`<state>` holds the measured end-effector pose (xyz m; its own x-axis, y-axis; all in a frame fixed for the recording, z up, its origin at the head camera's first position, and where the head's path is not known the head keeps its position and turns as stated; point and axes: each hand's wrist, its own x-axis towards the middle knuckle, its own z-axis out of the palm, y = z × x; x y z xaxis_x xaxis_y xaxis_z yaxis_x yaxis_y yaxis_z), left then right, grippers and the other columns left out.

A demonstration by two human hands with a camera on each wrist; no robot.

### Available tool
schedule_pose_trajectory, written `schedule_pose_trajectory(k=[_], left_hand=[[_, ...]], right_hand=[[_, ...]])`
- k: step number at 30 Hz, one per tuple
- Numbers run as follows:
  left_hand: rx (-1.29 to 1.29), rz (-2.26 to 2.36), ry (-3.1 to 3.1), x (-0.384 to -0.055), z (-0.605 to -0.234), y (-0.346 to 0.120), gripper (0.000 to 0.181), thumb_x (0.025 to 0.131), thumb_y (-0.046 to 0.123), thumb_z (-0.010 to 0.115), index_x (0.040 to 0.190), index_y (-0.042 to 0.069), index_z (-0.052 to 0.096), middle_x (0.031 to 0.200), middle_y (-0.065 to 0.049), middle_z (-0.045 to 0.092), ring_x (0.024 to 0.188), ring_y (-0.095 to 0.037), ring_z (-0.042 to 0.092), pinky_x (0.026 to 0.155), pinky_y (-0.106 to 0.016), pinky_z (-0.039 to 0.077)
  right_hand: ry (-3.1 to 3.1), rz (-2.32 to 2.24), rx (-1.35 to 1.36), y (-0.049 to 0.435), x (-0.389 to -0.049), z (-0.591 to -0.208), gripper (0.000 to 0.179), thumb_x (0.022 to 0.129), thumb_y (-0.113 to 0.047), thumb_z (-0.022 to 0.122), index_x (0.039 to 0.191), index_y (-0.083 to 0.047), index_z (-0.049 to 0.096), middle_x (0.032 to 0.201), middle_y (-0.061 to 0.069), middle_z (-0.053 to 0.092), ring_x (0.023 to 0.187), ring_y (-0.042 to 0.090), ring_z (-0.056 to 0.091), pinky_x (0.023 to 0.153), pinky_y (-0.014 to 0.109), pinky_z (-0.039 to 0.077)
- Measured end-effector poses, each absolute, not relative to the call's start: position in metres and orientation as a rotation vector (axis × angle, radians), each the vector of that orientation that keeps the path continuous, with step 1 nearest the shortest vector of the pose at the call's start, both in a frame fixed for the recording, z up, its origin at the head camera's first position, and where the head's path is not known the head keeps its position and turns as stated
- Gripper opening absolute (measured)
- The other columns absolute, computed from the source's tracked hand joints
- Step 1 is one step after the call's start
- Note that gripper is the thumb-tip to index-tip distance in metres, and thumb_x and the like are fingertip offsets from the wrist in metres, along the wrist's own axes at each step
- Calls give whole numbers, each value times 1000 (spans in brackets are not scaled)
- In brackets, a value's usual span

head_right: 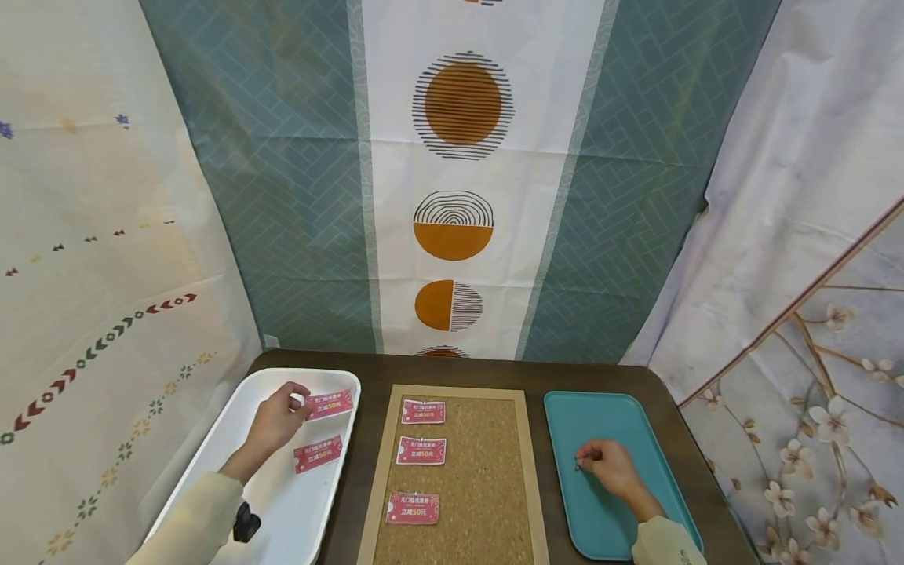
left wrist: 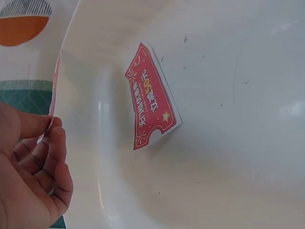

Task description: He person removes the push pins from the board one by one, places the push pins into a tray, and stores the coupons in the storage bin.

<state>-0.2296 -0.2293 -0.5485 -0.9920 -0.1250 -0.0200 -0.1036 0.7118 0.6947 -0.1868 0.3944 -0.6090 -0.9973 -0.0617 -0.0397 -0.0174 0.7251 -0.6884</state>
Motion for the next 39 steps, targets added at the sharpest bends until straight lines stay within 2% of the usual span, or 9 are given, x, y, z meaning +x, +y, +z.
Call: schedule_pose_trajectory(k=[10,22,31,39], left_hand=[[215,-1088,-3055,-226,-561,-238,32,98,12,71,125,-1,61,101,-16,70,82,-23,66,69,-36,57],[199,-1009,-3172,-218,-568,-240,35,93,11,73,124,-1,61,97,-13,69,75,-21,64,63,-34,53],[225,-975,-3089,-218,-563,-236,33,95,15,75,121,-2,63,114,-27,59,82,-26,63,64,-36,55],[156,-1003,-2970,-216,-558,-219,31,94,16,77,119,0,66,109,-20,66,91,-29,66,78,-48,59]], right_hand=[[2866,-1137,-80,395,-184,-607,5,90,-5,79,94,-5,79,89,4,77,79,6,63,69,26,51],[2875,-1113,-60,390,-182,-605,5,90,-2,77,94,-5,78,91,4,77,82,10,65,71,27,51],[2970,-1024,-76,384,-185,-601,6,90,-5,79,95,-8,79,93,3,77,85,12,65,73,30,50],[2942,-1056,-142,364,-185,-590,5,91,-9,80,96,-8,79,93,2,78,83,10,65,69,28,51]])
